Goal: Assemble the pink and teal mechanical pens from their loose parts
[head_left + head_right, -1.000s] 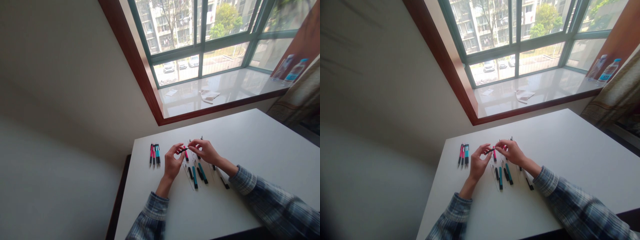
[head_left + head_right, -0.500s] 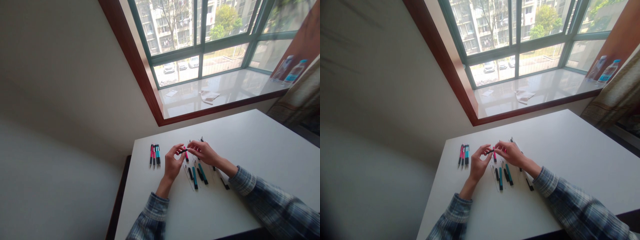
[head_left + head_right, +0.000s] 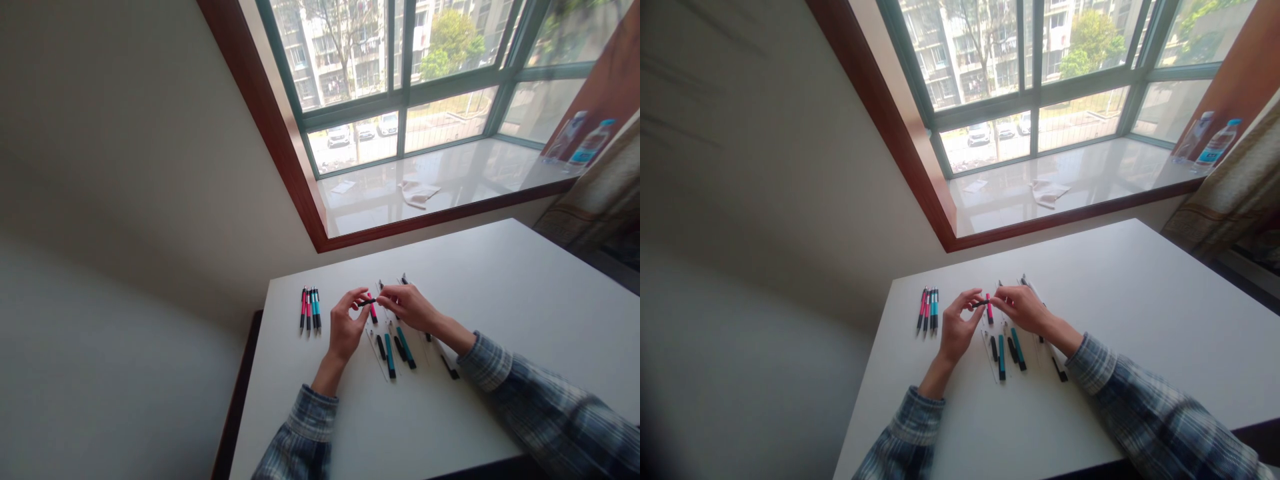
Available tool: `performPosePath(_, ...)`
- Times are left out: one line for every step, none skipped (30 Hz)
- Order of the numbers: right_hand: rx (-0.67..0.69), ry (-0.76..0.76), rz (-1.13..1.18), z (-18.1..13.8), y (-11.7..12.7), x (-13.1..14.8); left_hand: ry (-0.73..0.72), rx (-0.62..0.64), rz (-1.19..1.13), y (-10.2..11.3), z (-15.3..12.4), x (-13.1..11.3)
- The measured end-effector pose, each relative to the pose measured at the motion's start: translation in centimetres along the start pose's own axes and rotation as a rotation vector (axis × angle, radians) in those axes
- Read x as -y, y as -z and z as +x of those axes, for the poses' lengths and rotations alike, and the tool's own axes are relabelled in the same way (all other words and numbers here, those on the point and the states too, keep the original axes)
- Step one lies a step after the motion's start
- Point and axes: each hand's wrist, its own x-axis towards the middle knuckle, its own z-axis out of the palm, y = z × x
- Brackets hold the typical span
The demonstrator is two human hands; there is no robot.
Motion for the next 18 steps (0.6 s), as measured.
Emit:
performPosePath(-0.004,-0.001,-0.01,0.0,-0.01,-0.03,0.003,-0.004,-0.003,0.0,0.01,0.01)
performPosePath(-0.006,-0.003,-0.011,-0.01,-0.01,-0.02,0.006,-0.006,-0.005,0.01,0.01,0.02)
performPosePath(-0.007,-0.004,-0.006,-0.03,0.01,0.01,0.01,-0.008,-0.006,0.01,0.02,0.03)
performPosePath(-0.008,-0.005,0.002,-0.04,0.03,0.07,0.013,-0.009,-0.006,0.02,0.04,0.04)
performPosePath(-0.011,-0.003,0.008,-0.06,0.06,0.13,0.015,-0.008,-0.006,0.02,0.05,0.04)
performPosePath(-0.012,0.003,0.009,-0.07,0.09,0.19,0.016,-0.005,-0.007,0.01,0.07,0.05)
performPosePath(-0.012,0.012,0.005,-0.08,0.12,0.25,0.015,-0.005,-0.009,0.0,0.08,0.06)
performPosePath(-0.012,0.021,-0.003,-0.09,0.13,0.3,0.014,-0.005,-0.011,-0.01,0.09,0.07)
performPosePath(-0.012,0.028,-0.014,-0.09,0.13,0.33,0.013,-0.005,-0.013,-0.03,0.08,0.07)
performPosePath(-0.011,0.03,-0.025,-0.1,0.11,0.34,0.012,-0.004,-0.015,-0.04,0.07,0.07)
performPosePath(-0.009,0.029,-0.035,-0.11,0.07,0.35,0.01,-0.002,-0.016,-0.05,0.06,0.06)
performPosePath(-0.007,0.027,-0.044,-0.11,0.02,0.34,0.006,0.001,-0.018,-0.06,0.04,0.04)
performPosePath(-0.009,0.025,-0.051,-0.12,-0.04,0.33,0.001,0.004,-0.018,-0.06,0.02,0.01)
performPosePath(-0.008,0.024,-0.056,-0.13,-0.09,0.32,-0.005,0.006,-0.019,-0.05,0.01,-0.03)
performPosePath(-0.008,0.024,-0.057,-0.14,-0.13,0.32,-0.009,0.006,-0.019,-0.04,0.0,-0.07)
performPosePath(-0.008,0.023,-0.055,-0.14,-0.16,0.33,-0.01,0.006,-0.02,-0.03,0.01,-0.12)
performPosePath(-0.009,0.019,-0.05,-0.14,-0.17,0.35,-0.006,0.005,-0.027,-0.02,0.02,-0.17)
performPosePath(-0.011,0.013,-0.044,-0.14,-0.17,0.39,0.005,0.005,-0.044,-0.02,0.05,-0.22)
